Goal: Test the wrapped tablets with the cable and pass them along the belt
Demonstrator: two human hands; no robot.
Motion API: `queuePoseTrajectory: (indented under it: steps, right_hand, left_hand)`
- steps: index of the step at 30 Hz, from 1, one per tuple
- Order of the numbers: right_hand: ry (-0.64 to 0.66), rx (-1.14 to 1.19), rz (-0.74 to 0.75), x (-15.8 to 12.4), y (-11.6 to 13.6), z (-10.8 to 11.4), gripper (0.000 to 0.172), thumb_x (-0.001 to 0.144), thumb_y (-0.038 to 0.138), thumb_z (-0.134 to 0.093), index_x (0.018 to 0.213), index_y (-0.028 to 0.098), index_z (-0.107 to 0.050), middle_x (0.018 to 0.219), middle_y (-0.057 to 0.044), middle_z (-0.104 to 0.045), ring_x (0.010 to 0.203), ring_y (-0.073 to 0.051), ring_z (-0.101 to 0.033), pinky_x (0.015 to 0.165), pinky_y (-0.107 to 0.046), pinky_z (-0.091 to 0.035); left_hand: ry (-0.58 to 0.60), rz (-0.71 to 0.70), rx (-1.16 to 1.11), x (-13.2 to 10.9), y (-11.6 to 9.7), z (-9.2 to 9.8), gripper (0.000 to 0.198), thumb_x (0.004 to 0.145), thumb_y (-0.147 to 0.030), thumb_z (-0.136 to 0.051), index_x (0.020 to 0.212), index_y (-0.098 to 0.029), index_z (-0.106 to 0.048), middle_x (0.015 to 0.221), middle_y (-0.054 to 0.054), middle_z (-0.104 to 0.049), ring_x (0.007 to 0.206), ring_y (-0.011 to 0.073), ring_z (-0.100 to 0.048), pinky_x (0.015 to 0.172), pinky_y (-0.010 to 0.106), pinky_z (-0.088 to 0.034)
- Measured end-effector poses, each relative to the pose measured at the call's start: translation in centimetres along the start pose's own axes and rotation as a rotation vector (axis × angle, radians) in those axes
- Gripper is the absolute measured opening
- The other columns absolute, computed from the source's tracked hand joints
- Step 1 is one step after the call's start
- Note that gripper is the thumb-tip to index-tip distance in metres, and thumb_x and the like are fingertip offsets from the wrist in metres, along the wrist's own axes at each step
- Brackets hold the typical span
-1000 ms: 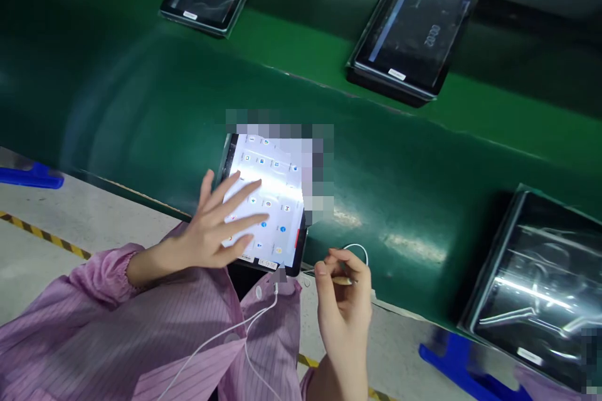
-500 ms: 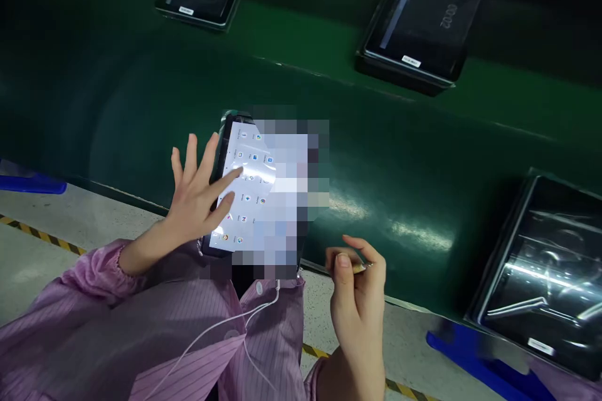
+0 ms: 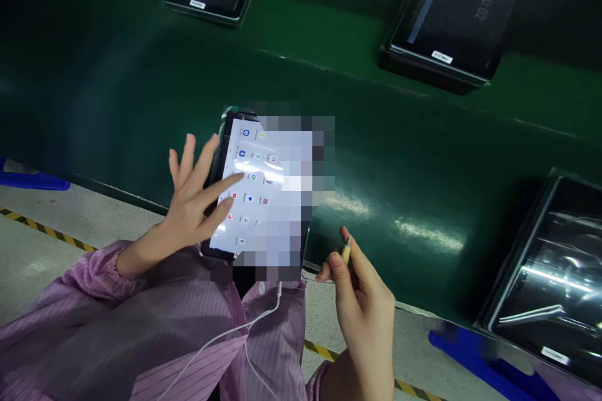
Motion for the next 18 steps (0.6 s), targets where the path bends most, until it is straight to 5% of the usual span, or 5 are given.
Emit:
queuePoseTrajectory:
  steps: [6,10,14,18]
  right_hand:
    - [-0.114,-0.05,-0.081,1.0,0.9,0.7,0.05,0.093,0.057,-0.067,0.129,0.022,-0.073,0.069,-0.002,-0.065,0.055,-0.016,-0.053,0.049,-0.031,-0.042]
    - [0.006,-0.123,0.075,2.7,2.7,0.3,0.049,0.1,0.057,-0.054,0.137,0.028,-0.068,0.081,-0.004,-0.066,0.068,-0.019,-0.058,0.061,-0.034,-0.047]
    - [0.065,0.01,0.052,7.1,2.9,0.3,0.039,0.093,0.051,-0.066,0.122,0.027,-0.075,0.08,-0.003,-0.067,0.066,-0.018,-0.06,0.062,-0.034,-0.049]
    - [-0.001,0.316,-0.017,13.6,2.8,-0.2,0.025,0.075,0.036,-0.083,0.093,0.02,-0.076,0.075,-0.003,-0.07,0.062,-0.016,-0.062,0.064,-0.034,-0.052]
  left_hand:
    - [0.146,0.109,0.062,1.5,3.1,-1.7,0.047,0.104,-0.047,-0.049,0.149,-0.033,-0.054,0.176,0.01,-0.009,0.16,0.0478,0.0,0.117,0.08,0.001]
    - [0.148,0.12,0.02,1.2,3.8,-2.0,0.053,0.107,-0.044,-0.042,0.158,-0.032,-0.041,0.176,0.013,-0.007,0.16,0.0461,-0.001,0.119,0.078,0.0]
    - [0.154,0.177,-0.063,-0.4,4.1,-0.9,0.068,0.107,-0.049,-0.041,0.166,-0.029,-0.015,0.174,0.019,-0.012,0.161,0.0416,-0.008,0.123,0.074,-0.003]
    - [0.346,0.273,-0.186,-3.8,2.7,-0.9,0.109,0.093,-0.059,-0.065,0.166,-0.025,0.008,0.169,0.024,-0.027,0.155,0.0409,-0.031,0.126,0.072,-0.008]
Point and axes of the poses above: each hand's wrist, its own x-axis towards the middle knuckle, its own z-axis out of the back of the hand, y = z × x, the point moved 7 cm from there along x, towards the middle knuckle
